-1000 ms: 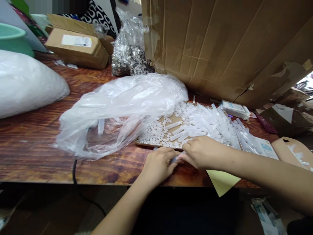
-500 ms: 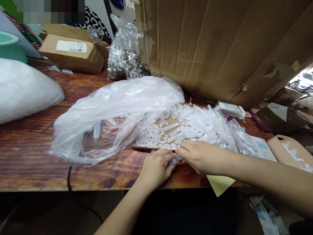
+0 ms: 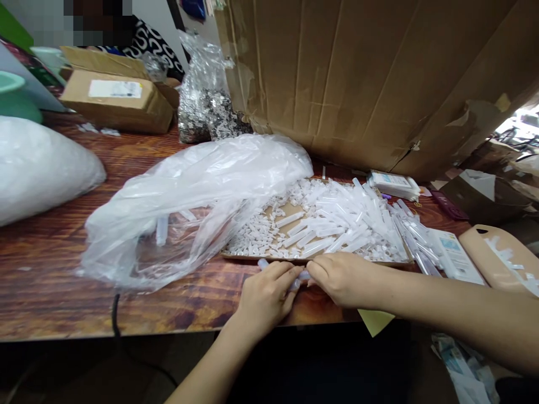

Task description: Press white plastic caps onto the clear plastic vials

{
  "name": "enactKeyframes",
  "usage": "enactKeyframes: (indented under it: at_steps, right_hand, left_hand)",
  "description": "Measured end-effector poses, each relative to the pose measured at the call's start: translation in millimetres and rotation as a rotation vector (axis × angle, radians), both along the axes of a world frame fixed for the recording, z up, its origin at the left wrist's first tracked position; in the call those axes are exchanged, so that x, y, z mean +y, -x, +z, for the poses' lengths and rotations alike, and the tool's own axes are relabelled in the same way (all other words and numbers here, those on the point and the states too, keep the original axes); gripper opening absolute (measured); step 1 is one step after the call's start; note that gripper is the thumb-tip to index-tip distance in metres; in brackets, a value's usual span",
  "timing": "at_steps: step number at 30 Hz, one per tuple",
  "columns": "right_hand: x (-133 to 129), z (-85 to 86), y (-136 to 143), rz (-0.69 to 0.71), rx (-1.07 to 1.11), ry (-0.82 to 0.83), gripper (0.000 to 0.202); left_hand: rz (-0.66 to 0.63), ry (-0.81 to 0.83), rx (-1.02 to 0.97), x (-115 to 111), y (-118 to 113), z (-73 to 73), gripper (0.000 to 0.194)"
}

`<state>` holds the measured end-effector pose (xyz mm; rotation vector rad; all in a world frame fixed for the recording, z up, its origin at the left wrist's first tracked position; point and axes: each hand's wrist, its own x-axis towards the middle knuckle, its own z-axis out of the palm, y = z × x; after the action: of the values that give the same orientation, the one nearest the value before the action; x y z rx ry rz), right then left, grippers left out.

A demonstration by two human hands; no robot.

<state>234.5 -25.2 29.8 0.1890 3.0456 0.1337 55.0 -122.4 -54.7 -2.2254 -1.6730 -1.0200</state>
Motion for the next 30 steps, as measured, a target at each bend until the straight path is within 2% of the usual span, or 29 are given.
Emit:
enactKeyframes:
  at_steps: [4, 6, 9, 11, 12, 14, 19, 24, 25, 27, 30]
  right_hand:
    - [-6.9, -22.7, -18.3, -0.124, 0.275, 0.009, 0.032]
    - [-11.7, -25.6, -25.4, -0.236, 0.372, 0.131, 0.028]
    - [-16.1, -17.6, -30.8, -0.515, 0.451, 0.544, 0.022]
    - [-14.8, -9.5, -32.4, -0.686, 0.486, 0.846, 0.025]
    - [-12.7, -6.1, -33.4, -0.738, 0.496, 0.961, 0.028]
    - [-7.1, -1.5, -36.8, -0.759, 0.494, 1.085, 0.028]
    - [1.6, 4.6, -53.2, -0.664, 0.473, 1.114, 0.019]
    - [-2.9, 13.8, -65.3, -0.765, 0.431, 1.301, 0.027]
    - [-2.9, 16.5, -66.3, -0.767, 0.435, 1.299, 0.027]
    - [0.1, 22.9, -67.7, -0.720, 0.457, 1.152, 0.024]
    - [16.2, 32.0, -70.8, -0.591, 0.471, 0.713, 0.021]
  left_hand:
    - [0.004, -0.185, 0.094, -4.9, -5.4, 5.8, 0.027]
    - [-0.007, -0.247, 0.169, -4.6, -6.8, 13.2, 0.030]
    - [-0.060, -0.293, 0.300, 1.4, -7.2, 28.0, 0.030]
    - [-0.097, -0.292, 0.366, 8.3, -7.1, 38.4, 0.029]
    - [-0.113, -0.281, 0.388, 12.1, -7.3, 43.5, 0.029]
    - [-0.147, -0.254, 0.426, 19.1, -8.0, 53.1, 0.028]
    - [-0.189, -0.285, 0.490, 27.3, -13.8, 71.1, 0.021]
    - [-0.215, -0.398, 0.484, 28.5, -23.6, 73.0, 0.025]
    - [-0.212, -0.404, 0.466, 29.7, -25.2, 72.2, 0.026]
    - [-0.202, -0.396, 0.389, 32.5, -26.7, 71.1, 0.029]
    - [-0.120, -0.331, 0.193, 33.9, -23.8, 72.2, 0.030]
